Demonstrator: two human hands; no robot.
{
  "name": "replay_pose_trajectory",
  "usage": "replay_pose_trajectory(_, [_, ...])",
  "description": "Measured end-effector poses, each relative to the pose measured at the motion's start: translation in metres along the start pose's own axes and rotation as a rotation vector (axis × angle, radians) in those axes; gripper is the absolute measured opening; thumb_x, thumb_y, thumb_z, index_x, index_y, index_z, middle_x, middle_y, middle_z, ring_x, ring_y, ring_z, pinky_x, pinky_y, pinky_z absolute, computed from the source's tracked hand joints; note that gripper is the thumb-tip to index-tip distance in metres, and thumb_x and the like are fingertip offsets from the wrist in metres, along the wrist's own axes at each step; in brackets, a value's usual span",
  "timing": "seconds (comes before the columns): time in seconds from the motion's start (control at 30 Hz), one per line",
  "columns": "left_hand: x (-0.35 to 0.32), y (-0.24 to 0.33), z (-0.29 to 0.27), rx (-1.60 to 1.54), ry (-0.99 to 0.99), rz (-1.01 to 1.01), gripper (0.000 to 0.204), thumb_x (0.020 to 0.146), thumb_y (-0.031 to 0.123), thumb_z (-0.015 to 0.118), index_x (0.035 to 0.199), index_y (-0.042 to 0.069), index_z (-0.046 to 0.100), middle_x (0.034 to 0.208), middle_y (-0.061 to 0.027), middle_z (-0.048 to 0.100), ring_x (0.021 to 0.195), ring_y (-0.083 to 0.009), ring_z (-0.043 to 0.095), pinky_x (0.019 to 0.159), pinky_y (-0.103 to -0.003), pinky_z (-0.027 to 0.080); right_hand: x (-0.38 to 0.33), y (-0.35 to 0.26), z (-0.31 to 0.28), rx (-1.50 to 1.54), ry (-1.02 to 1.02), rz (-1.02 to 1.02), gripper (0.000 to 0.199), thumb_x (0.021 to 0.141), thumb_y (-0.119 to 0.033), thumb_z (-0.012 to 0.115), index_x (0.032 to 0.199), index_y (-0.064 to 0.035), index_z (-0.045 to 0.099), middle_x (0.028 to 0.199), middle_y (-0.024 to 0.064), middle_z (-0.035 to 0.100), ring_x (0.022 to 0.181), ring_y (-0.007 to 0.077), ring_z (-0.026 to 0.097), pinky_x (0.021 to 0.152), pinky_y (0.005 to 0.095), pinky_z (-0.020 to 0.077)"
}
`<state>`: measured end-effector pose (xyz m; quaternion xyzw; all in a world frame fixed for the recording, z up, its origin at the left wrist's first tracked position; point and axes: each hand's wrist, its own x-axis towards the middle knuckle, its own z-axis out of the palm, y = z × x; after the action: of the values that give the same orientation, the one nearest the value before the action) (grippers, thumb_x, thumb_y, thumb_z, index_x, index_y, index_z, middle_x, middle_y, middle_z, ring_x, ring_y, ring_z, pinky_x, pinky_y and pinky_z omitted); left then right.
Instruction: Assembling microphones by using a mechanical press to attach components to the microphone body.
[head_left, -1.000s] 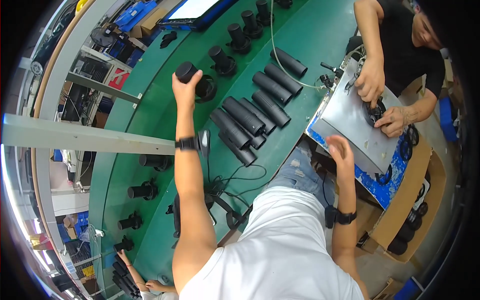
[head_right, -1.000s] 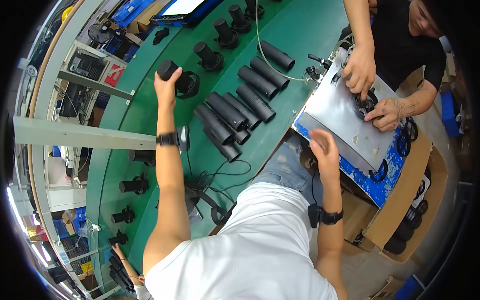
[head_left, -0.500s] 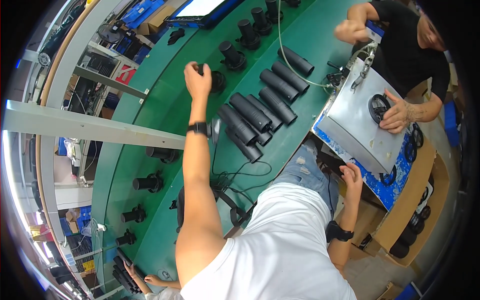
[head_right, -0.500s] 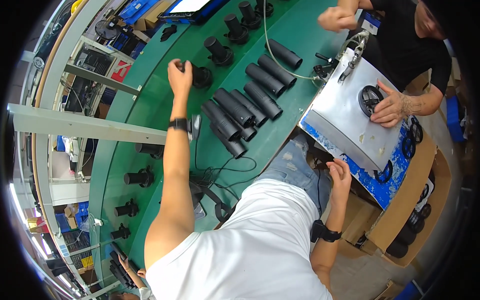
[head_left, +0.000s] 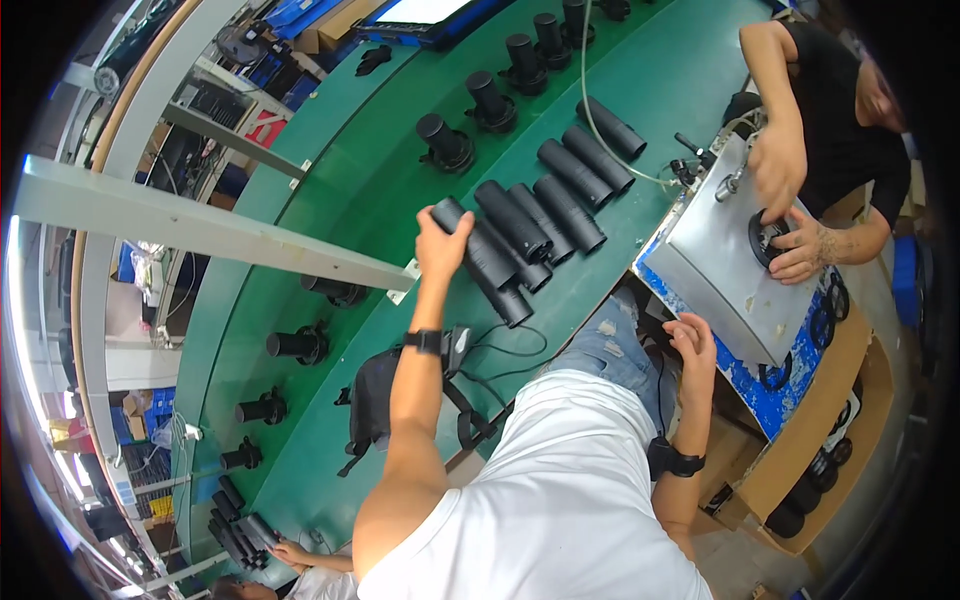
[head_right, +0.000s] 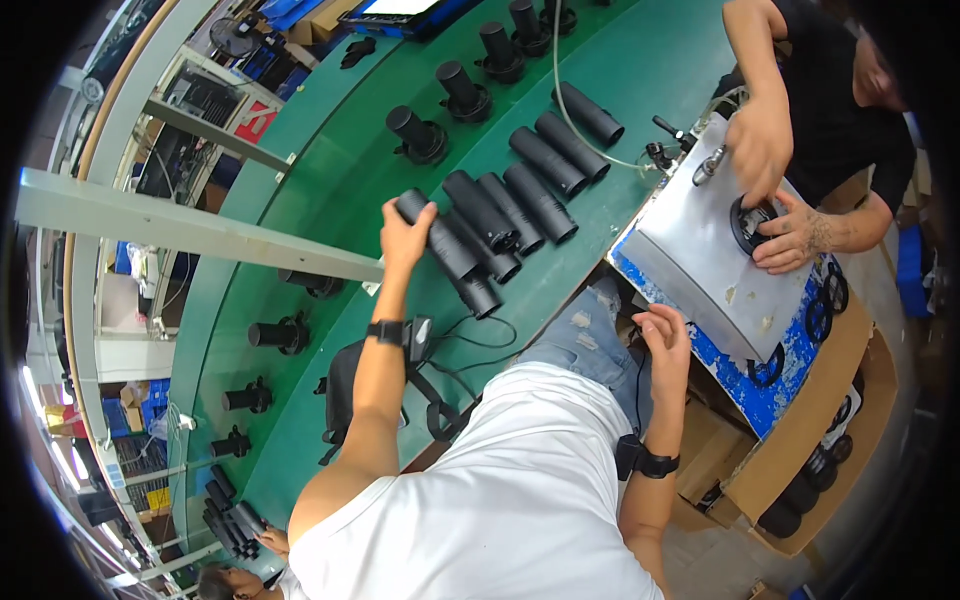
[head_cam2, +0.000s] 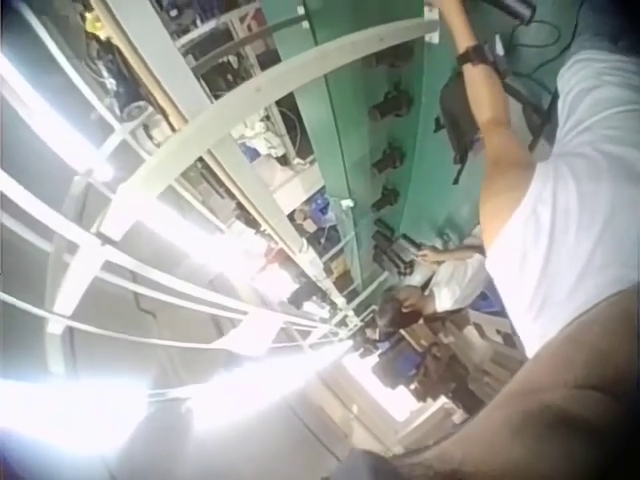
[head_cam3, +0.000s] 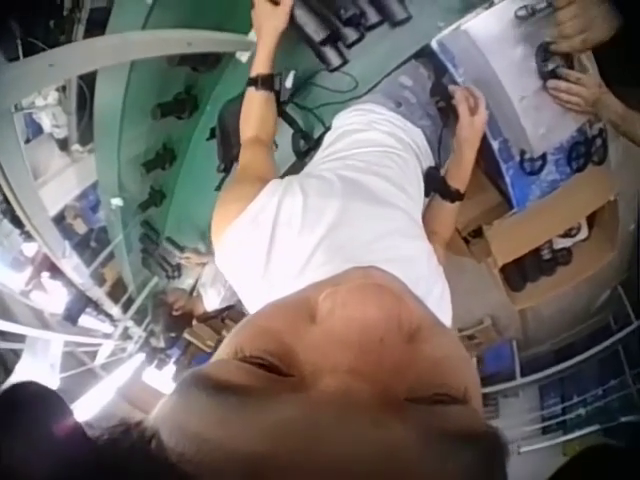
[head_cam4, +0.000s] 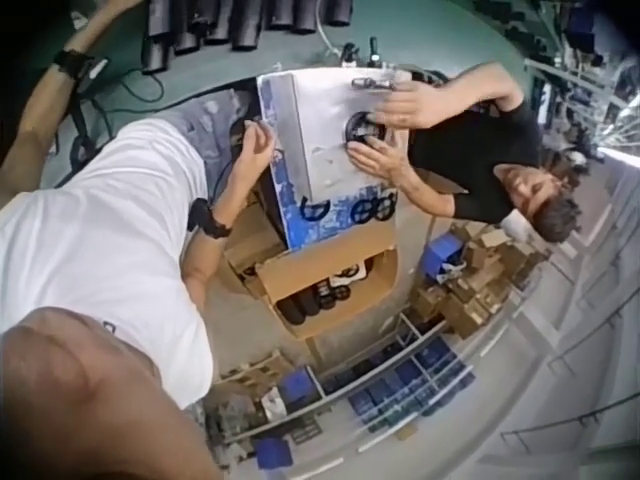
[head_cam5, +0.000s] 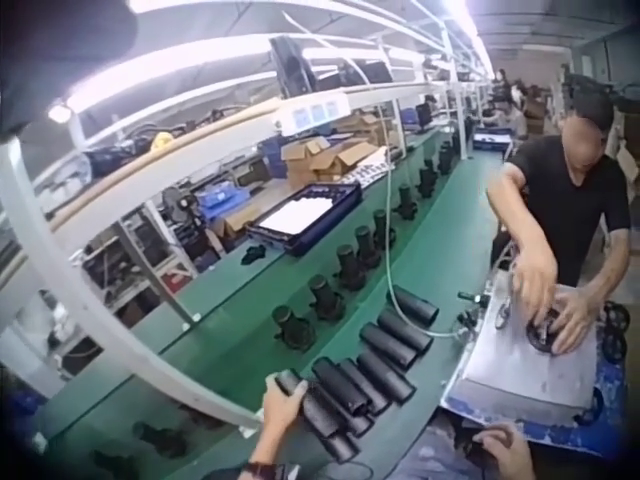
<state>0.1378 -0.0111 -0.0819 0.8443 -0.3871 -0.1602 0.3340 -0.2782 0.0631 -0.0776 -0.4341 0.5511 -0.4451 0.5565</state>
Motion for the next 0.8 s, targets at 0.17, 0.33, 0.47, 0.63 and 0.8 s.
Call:
replay_pose_trajectory(0.17, [-0.041, 0.065, -0.025, -0.921, -0.786, 0.042, 0.057, 0.092, 0.029, 0.058, 0.137, -0.001, 0.038, 0.122, -0.015, 0.057, 0.109, -0.0232, 0.057, 0.095, -0.034, 0.044, 0.016, -0.031, 0.026, 0.073, -0.192, -0.045, 0.04, 0.092, -0.026, 0.056, 0.123, -0.0004, 0.052, 0.112, 0.0106, 0.064, 0.105, 0.0191, 0.059, 0.089, 0.0301, 0.0436])
replay_pose_trajectory(0.33, [-0.138, 0.147, 0.048, -1.126, -1.19, 0.094, 0.075, 0.097, 0.034, 0.054, 0.153, 0.006, 0.011, 0.135, -0.0119, 0.043, 0.122, -0.0161, 0.043, 0.104, -0.029, 0.033, 0.063, -0.04, 0.043, 0.39, -0.422, -0.104, 0.056, 0.093, -0.04, 0.056, 0.128, 0.0037, 0.047, 0.119, 0.0148, 0.059, 0.108, 0.021, 0.059, 0.092, 0.0329, 0.0464])
replay_pose_trajectory(0.47, [-0.156, 0.176, 0.076, -1.192, -1.247, 0.051, 0.077, 0.097, 0.036, 0.055, 0.153, 0.008, 0.009, 0.128, -0.0149, 0.046, 0.106, -0.0154, 0.052, 0.089, -0.026, 0.044, 0.07, -0.051, 0.014, 0.492, -0.339, -0.155, 0.065, 0.089, -0.045, 0.06, 0.129, 0.0042, 0.045, 0.114, 0.0155, 0.06, 0.1, 0.0197, 0.061, 0.087, 0.0319, 0.0511])
replay_pose_trajectory(0.63, [-0.164, 0.176, 0.081, -0.999, -1.566, 0.08, 0.065, 0.093, 0.03, 0.062, 0.143, 0.001, 0.031, 0.096, -0.0111, 0.061, 0.078, -0.0141, 0.063, 0.066, -0.026, 0.051, 0.051, -0.097, -0.042, 0.382, 0.109, -0.574, 0.073, 0.084, -0.043, 0.069, 0.135, 0.0007, 0.039, 0.119, 0.0139, 0.056, 0.105, 0.0218, 0.057, 0.092, 0.034, 0.0468])
replay_pose_trajectory(0.8, [-0.168, 0.203, 0.096, -1.115, -1.76, 0.019, 0.052, 0.096, 0.046, 0.05, 0.12, -0.001, 0.049, 0.08, -0.0087, 0.061, 0.053, -0.0124, 0.055, 0.053, -0.021, 0.045, 0.045, -0.101, -0.067, 0.703, -0.007, -0.644, 0.074, 0.081, -0.038, 0.073, 0.134, -0.0046, 0.035, 0.113, 0.0066, 0.051, 0.105, 0.0195, 0.051, 0.101, 0.0385, 0.0377])
